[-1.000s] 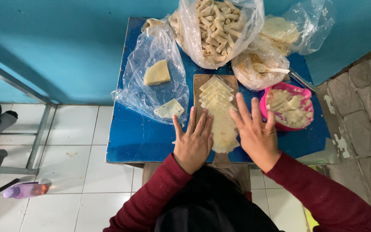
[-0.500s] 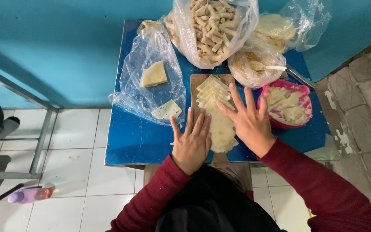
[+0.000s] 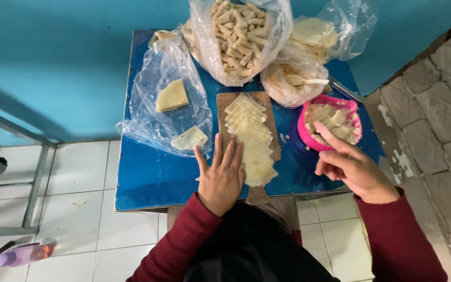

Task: The person sits at a table and assembles rolled snacks. They place filling from a pink bowl onto thin wrapper pieces, fold and roll the wrappers by hand, sprinkle a powdery coating over the rolls using a spoon, and arrange the finished rolls in rows on a wooden board, with a bag of already rolled pieces nearby.

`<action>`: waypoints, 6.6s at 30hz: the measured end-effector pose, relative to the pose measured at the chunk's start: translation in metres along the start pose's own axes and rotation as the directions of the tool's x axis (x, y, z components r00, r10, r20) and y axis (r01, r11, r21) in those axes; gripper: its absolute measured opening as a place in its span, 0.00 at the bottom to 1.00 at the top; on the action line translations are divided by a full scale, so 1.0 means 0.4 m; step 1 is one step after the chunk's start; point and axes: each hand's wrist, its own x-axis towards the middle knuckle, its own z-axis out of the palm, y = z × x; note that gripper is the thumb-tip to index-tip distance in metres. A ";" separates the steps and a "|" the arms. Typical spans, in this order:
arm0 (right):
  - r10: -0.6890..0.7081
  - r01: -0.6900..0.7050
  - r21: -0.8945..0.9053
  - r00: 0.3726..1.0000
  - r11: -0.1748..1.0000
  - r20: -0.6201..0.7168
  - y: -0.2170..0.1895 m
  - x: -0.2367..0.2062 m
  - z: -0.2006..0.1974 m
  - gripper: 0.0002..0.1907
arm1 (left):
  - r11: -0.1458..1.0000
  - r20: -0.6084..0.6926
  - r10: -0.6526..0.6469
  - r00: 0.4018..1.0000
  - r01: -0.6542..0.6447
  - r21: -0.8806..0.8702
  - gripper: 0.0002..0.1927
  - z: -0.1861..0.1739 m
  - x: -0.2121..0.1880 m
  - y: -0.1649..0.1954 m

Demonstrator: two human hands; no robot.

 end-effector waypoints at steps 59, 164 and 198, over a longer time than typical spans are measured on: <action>-0.733 0.347 -0.935 0.655 0.075 0.185 0.006 -0.022 0.157 0.16 | 1.000 0.024 -0.014 1.000 0.015 -0.012 0.29 -0.003 -0.002 0.010; -0.602 0.167 -0.891 0.683 -0.421 0.413 0.096 -0.059 0.231 0.30 | 0.998 0.024 -0.039 0.999 0.040 -0.048 0.29 -0.023 -0.002 0.023; -0.882 0.253 -0.954 0.471 0.160 -0.023 -0.301 0.330 0.132 0.07 | 0.999 -0.034 -0.036 0.999 0.035 -0.039 0.27 0.006 0.027 -0.020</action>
